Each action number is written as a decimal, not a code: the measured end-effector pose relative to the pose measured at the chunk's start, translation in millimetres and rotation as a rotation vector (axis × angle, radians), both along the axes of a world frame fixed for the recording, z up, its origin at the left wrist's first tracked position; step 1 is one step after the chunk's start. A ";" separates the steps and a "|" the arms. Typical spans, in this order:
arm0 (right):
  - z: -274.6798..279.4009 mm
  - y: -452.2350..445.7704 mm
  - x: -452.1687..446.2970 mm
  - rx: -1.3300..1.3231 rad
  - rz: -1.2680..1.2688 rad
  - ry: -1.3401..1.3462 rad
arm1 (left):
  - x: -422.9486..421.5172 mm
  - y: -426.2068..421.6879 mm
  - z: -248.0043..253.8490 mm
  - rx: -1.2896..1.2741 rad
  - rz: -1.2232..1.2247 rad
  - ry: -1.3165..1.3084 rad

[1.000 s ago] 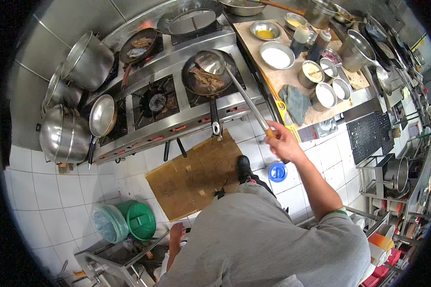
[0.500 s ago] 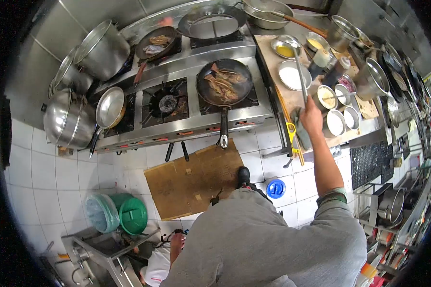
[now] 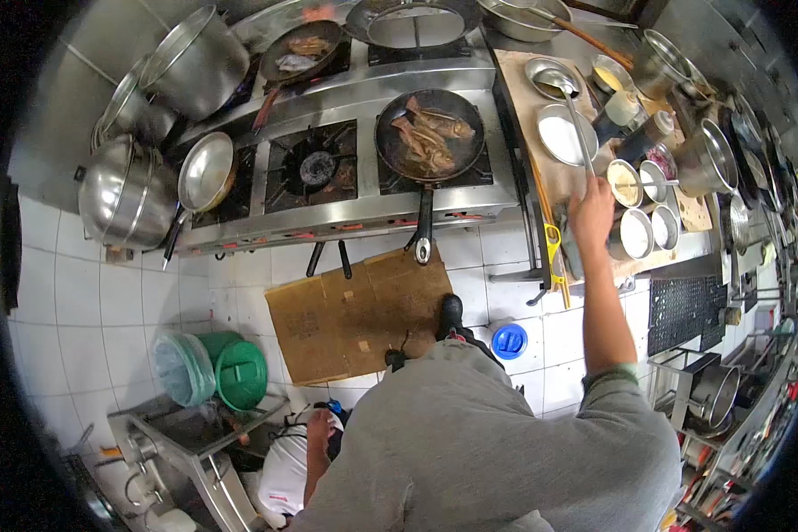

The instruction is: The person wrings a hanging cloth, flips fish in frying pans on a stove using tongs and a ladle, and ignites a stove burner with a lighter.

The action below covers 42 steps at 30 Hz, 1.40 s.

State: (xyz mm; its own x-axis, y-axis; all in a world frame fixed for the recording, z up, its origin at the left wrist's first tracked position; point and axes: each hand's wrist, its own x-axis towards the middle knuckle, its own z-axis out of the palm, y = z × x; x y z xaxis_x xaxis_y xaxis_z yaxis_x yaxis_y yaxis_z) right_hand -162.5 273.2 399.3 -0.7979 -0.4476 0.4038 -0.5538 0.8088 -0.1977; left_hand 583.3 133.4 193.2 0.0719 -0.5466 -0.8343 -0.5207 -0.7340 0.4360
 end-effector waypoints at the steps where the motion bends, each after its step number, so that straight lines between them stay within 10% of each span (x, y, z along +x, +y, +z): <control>1: 6.3 -17.0 22.6 -0.094 0.055 0.025 | -15.1 -5.6 17.5 -0.026 -0.026 0.012; 5: -79.1 -98.4 108.7 -0.461 0.210 -1.069 | -29.4 -8.0 1.6 -0.061 -0.004 0.076; 11: -135.6 -192.9 148.0 -0.960 0.078 -2.020 | -20.7 1.2 -21.8 -0.069 -0.067 0.081; 20: -20.9 -146.8 134.2 -0.826 0.080 -1.571 | 43.3 69.5 -35.3 0.118 0.216 0.037; 24: -5.8 -136.6 119.0 -0.879 0.112 -1.609 | 39.6 95.1 -27.1 0.096 -0.073 -0.014; 42: -114.6 -148.3 125.0 -0.701 0.165 -1.679 | 6.6 -1.3 33.8 -0.105 0.128 0.116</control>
State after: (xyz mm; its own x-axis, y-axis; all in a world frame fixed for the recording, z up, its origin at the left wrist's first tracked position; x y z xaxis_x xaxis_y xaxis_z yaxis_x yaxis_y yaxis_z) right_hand -37.4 125.0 284.7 -0.4801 -0.6751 -0.5602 0.5094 0.3054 -0.8045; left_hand 589.9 132.1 227.0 0.0537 -0.6239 -0.7796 -0.3677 -0.7383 0.5655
